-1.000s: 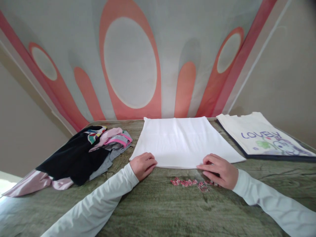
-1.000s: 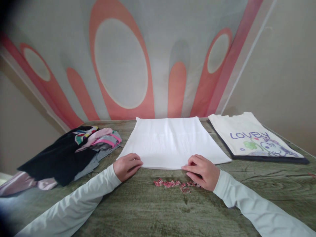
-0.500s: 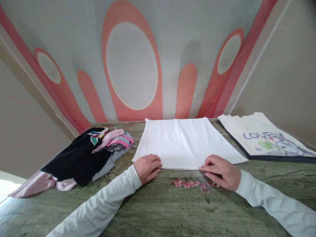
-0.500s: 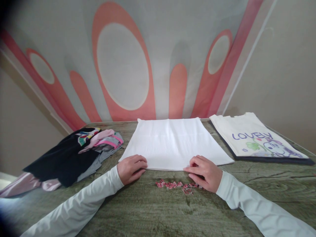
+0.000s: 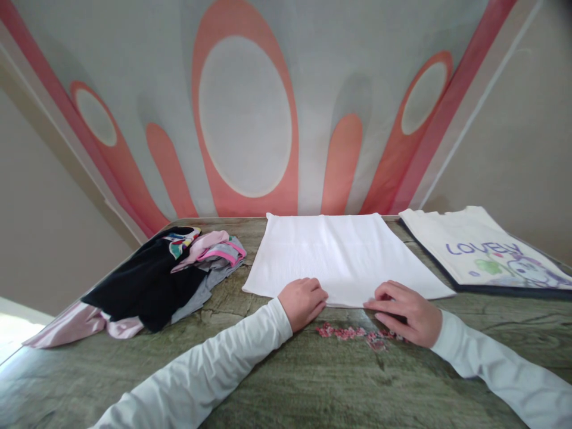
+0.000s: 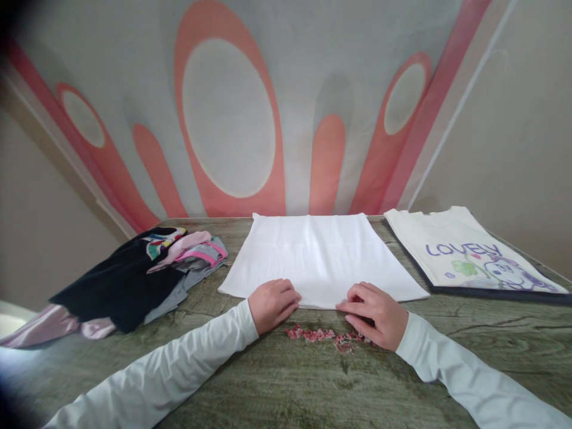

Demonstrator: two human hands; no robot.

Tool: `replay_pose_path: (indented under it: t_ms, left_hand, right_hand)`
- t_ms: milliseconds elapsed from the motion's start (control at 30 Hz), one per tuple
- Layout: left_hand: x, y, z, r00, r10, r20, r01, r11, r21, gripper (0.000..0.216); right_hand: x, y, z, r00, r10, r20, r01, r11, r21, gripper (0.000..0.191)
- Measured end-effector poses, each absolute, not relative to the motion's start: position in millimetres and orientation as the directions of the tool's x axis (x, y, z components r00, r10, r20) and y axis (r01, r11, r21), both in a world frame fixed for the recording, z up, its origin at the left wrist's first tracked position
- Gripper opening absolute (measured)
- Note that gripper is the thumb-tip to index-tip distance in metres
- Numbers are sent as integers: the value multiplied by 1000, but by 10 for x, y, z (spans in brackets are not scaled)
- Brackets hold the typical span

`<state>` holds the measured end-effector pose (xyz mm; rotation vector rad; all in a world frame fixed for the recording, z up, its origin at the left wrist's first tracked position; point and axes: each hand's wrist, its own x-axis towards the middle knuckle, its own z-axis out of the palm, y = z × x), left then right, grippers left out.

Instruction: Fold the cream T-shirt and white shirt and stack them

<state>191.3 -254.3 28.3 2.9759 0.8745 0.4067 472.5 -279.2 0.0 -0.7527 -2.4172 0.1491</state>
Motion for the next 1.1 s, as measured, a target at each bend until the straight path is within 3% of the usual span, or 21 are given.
replay_pose_path:
  t_ms: [200, 333, 433, 600, 733, 933, 1100]
  left_hand:
    - [1893, -2561, 297, 865, 397, 306, 453, -881, -138, 26]
    - [1846, -2552, 270, 915, 286, 285, 345, -920, -185, 24]
    - [1823, -2538, 190, 896, 347, 276, 389, -914, -113, 23]
    - [1754, -2520, 139, 841, 458, 288, 446, -888, 112, 23]
    - [1614, -2500, 176, 819, 488, 302, 446, -873, 199, 24]
    - [1207, -2474, 202, 773, 561, 296, 499, -826, 262, 22]
    - [740, -2484, 246, 707, 627, 326, 588, -778, 222, 24]
  right_hand:
    - [4715, -2804, 22, -671, 542, 506, 484, 837, -254, 29]
    - [4725, -2802, -1, -668, 541, 512, 486, 837, -251, 27]
    - [4729, -2800, -9, -666, 539, 515, 483, 839, -252, 27]
    - [4722, -2809, -4, -655, 537, 531, 472, 840, -268, 25]
    - [4723, -2821, -4, -652, 547, 525, 476, 834, -278, 26]
    - [4724, -2818, -7, -650, 546, 528, 476, 835, -278, 25]
    - [4728, -2808, -15, -647, 542, 536, 469, 837, -281, 25]
